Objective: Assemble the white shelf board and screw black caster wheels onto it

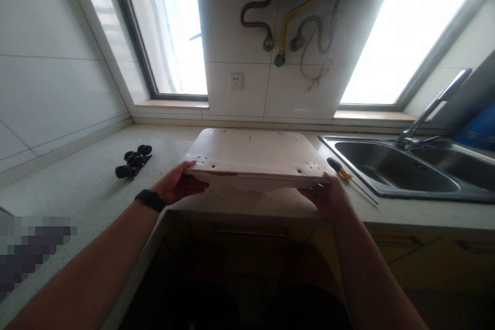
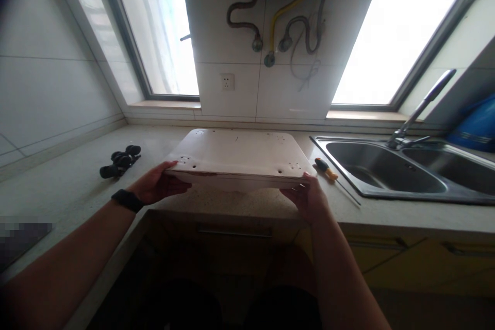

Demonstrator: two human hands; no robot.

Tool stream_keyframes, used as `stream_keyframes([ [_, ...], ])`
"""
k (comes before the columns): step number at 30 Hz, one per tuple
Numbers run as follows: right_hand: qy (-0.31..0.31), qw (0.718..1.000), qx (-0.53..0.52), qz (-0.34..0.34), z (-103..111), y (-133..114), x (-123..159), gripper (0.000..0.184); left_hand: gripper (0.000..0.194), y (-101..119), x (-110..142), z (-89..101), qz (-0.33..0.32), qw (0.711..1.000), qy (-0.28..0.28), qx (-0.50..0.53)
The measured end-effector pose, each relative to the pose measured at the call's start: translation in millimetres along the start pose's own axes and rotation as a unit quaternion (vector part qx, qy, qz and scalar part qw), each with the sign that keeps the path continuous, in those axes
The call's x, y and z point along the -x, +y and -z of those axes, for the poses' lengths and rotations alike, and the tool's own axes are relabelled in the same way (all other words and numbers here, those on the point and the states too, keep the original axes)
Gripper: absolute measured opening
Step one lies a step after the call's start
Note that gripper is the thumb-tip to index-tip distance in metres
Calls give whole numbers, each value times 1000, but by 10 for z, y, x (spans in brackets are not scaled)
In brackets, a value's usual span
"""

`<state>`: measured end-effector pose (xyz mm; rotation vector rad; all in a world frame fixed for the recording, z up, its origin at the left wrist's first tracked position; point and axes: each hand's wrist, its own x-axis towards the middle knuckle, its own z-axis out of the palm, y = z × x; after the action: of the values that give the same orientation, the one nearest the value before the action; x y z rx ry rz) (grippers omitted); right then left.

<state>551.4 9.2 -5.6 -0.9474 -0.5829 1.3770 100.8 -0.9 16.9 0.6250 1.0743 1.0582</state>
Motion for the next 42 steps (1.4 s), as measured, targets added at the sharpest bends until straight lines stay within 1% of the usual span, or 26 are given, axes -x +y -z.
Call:
stream_keyframes([
  [5, -11, 1000, -1, -5, 16, 23, 67, 27, 46, 13, -20, 19, -9, 1000, -3, -1],
  [9, -16, 1000, -2, -7, 32, 49, 104, 29, 43, 37, -55, 40, -20, 1000, 2, -1],
  [17, -16, 1000, -7, 16, 13, 81, 119, 26, 41, 30, -53, 56, -21, 1000, -12, 5],
  [19, -8, 1000, -11, 25, -10, 106, 163, 24, 42, 0, -61, 27, -36, 999, 4, 2],
  [21, 1, 999, -15, 32, -31, 154, 242, 22, 45, -39, -74, -11, -60, 997, 46, -8],
  [23, 3, 999, -18, 37, -50, 234, 360, 25, 55, -75, -83, -40, -74, 993, 89, -16],
  [25, -13, 999, -22, 37, -79, 344, 512, 33, 70, -89, -75, -47, -55, 993, 106, -24],
  [27, -27, 999, -26, 37, -131, 478, 688, 42, 80, -68, -43, -28, -4, 994, 92, -66],
  [29, -21, 998, -39, 42, -208, 628, 874, 47, 83, -19, 16, -4, 49, 986, 69, -141],
  [30, -19, 998, -42, 36, -252, 708, 967, 48, 82, 10, 55, 0, 63, 980, 59, -177],
  [32, -31, 999, -41, 18, -331, 875, 1144, 54, 79, 61, 148, -31, 67, 972, 38, -223],
  [35, -39, 999, -2, -3, -404, 1118, 1373, 63, 78, 85, 292, -185, 56, 971, -8, -232],
  [37, -73, 996, 47, -11, -429, 1234, 1491, 66, 72, 66, 362, -320, 34, 974, -36, -222],
  [39, -150, 981, 118, -19, -461, 1273, 1577, 73, 62, 30, 390, -421, -22, 975, -32, -217],
  [40, -200, 967, 156, -33, -484, 1260, 1606, 77, 54, 8, 387, -447, -53, 974, -21, -218],
  [42, -305, 922, 224, -75, -540, 1174, 1638, 82, 39, -41, 352, -449, -99, 973, 1, -211],
])
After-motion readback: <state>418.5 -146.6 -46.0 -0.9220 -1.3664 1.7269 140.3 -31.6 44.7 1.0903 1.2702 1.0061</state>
